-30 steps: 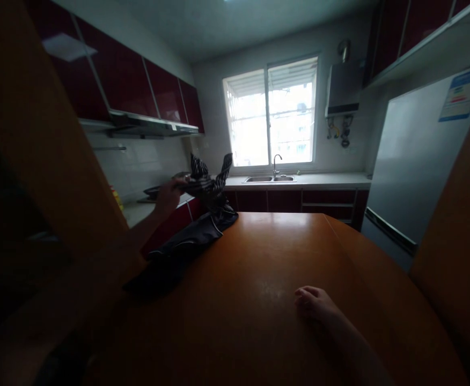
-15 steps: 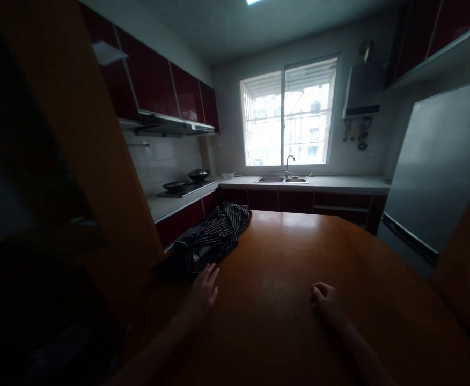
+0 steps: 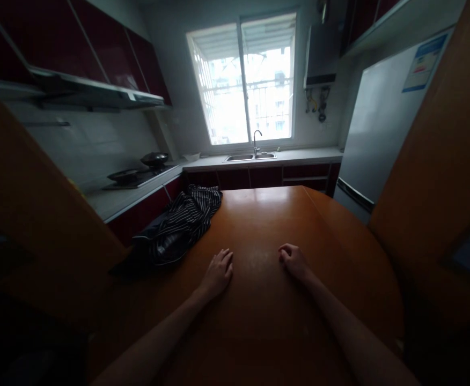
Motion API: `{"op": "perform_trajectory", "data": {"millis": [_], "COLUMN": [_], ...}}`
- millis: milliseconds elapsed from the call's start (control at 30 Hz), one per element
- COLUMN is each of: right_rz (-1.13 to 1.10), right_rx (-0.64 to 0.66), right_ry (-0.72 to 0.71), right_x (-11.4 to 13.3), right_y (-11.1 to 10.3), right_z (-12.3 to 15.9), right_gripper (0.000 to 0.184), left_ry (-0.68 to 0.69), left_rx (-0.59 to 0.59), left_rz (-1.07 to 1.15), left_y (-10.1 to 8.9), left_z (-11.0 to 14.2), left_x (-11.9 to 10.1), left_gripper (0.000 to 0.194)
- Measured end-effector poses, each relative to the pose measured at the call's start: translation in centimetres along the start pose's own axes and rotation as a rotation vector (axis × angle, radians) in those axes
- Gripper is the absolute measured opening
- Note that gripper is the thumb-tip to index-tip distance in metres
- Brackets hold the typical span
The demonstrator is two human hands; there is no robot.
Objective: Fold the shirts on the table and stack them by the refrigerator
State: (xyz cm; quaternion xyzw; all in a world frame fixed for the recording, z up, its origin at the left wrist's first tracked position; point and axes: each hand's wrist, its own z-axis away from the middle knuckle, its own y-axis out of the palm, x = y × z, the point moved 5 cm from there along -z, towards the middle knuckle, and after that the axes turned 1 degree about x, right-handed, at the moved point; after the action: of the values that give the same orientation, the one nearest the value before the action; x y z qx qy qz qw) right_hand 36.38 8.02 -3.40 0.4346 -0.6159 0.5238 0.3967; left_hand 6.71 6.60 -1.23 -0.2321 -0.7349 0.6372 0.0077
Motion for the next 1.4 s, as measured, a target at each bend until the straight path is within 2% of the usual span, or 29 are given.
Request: {"op": "perform_trajectory", "data": {"millis": [267,767,1400], "right_rz": [-0.069,-0.078,0.004], "right_rx": [0.012,0.062,0.11], "right_ry": [0.033,0.065,0.041], "right_x": [0.0,1.1,0.8], "right_y": [-0.3,-0.3,-0.1], "right_z": [0.2,0.5,0.3], "right_gripper": [0.025,0.02,0.025], "left_ry": [0.035,0.137,0.208], "left_rx": [0.037,0.038,0.092], "left_rz": [-0.01,0.065,0.286], "left_y": [-0.3,-0.5,-2.0], "left_z": [0.1,-0.1,1.3], "left_x": [-0.2,1.4,1.7], "left_gripper": [0.047,0.045,0.038]}}
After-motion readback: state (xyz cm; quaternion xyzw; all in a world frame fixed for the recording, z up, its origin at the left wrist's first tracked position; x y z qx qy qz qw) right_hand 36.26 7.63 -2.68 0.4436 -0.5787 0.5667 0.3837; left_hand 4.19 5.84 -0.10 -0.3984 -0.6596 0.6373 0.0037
